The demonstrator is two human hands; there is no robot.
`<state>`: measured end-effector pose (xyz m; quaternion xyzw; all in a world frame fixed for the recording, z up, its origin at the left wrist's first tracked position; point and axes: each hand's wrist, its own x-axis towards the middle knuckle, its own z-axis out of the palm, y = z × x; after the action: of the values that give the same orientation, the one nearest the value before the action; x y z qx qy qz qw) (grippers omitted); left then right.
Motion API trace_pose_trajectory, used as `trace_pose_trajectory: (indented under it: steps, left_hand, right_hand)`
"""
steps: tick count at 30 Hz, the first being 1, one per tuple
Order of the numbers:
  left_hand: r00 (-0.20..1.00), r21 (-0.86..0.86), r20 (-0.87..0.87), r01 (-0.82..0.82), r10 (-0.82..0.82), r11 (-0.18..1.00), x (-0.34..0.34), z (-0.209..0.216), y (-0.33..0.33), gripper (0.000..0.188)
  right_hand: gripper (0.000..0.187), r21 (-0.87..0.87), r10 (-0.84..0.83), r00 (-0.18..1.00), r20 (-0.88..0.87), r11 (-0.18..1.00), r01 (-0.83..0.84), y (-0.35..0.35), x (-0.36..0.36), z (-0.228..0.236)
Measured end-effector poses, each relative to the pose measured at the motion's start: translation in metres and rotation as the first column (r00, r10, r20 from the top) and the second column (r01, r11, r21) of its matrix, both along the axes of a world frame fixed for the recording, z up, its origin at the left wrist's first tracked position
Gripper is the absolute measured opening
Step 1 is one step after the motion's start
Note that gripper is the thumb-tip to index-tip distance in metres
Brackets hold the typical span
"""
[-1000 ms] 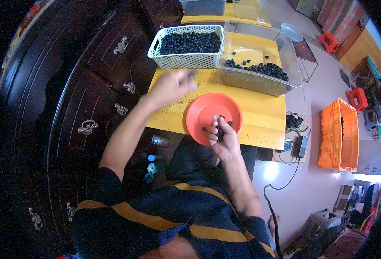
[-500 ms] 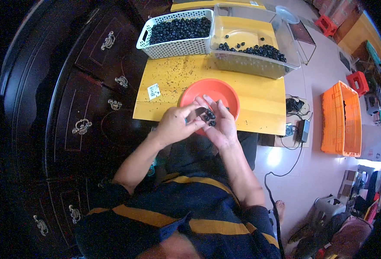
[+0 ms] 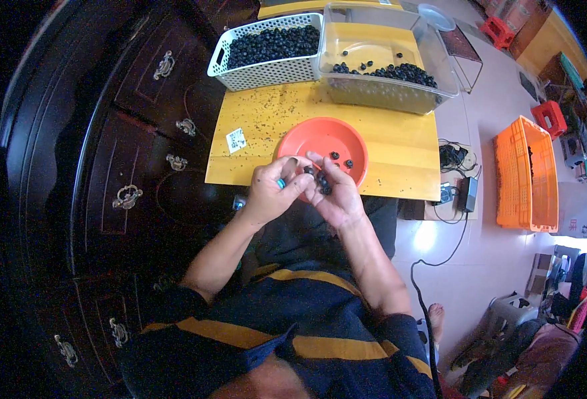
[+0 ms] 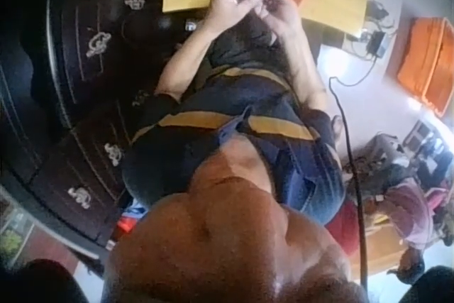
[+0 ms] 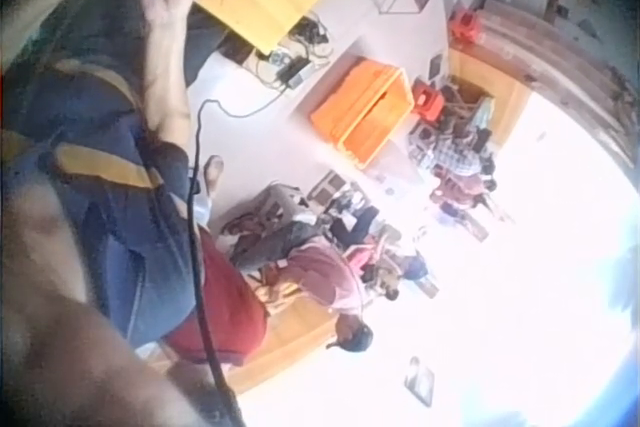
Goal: The person sorts small black plastic or rubber components by hand, transferring them from a white plastic basket into a red tray.
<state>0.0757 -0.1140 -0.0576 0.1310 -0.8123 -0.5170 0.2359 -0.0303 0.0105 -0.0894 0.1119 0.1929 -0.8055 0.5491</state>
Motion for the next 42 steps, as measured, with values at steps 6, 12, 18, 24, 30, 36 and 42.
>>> trace_pose_trajectory:
  steps: [6,12,18,24,30,36,42]
  left_hand:
    - [0.992,0.162,-0.121,0.060,-0.040,0.985,0.003,-0.007,-0.002,0.018]
    - [0.992,0.214,-0.125,0.063,-0.037,0.975,0.007,0.011,0.004,0.015]
    - [0.996,0.011,-0.086,0.015,-0.014,1.000,0.011,0.012,0.001,0.017]
    - [0.983,0.075,-0.181,0.035,-0.021,0.997,0.007,0.004,0.001,0.016]
    - [0.994,0.237,-0.111,0.038,-0.011,0.971,0.008,-0.004,-0.010,0.014]
    - [1.000,-0.175,-0.014,0.019,-0.022,0.984,0.016,0.019,-0.021,0.029]
    - [1.000,-0.500,0.018,0.014,-0.005,0.866,0.013,0.022,-0.017,0.039]
  right_hand:
    - [0.031,-0.167,0.185,0.982,-0.043,0.967,-0.190,0.005,0.007,0.006]
    - [0.026,-0.142,0.188,0.981,-0.051,0.971,-0.194,0.007,0.011,0.009]
    - [0.025,-0.127,0.169,0.983,-0.078,0.976,-0.178,0.004,0.010,0.008]
    - [0.026,-0.097,0.157,0.979,-0.127,0.981,-0.170,0.000,0.018,0.015]
    - [0.024,-0.161,0.194,0.977,-0.092,0.965,-0.207,0.003,0.016,0.005]
    - [0.023,-0.100,0.154,0.988,-0.025,0.983,-0.156,0.000,0.013,0.003]
    - [0.020,-0.002,0.162,0.986,-0.024,0.987,-0.162,-0.003,0.017,0.003]
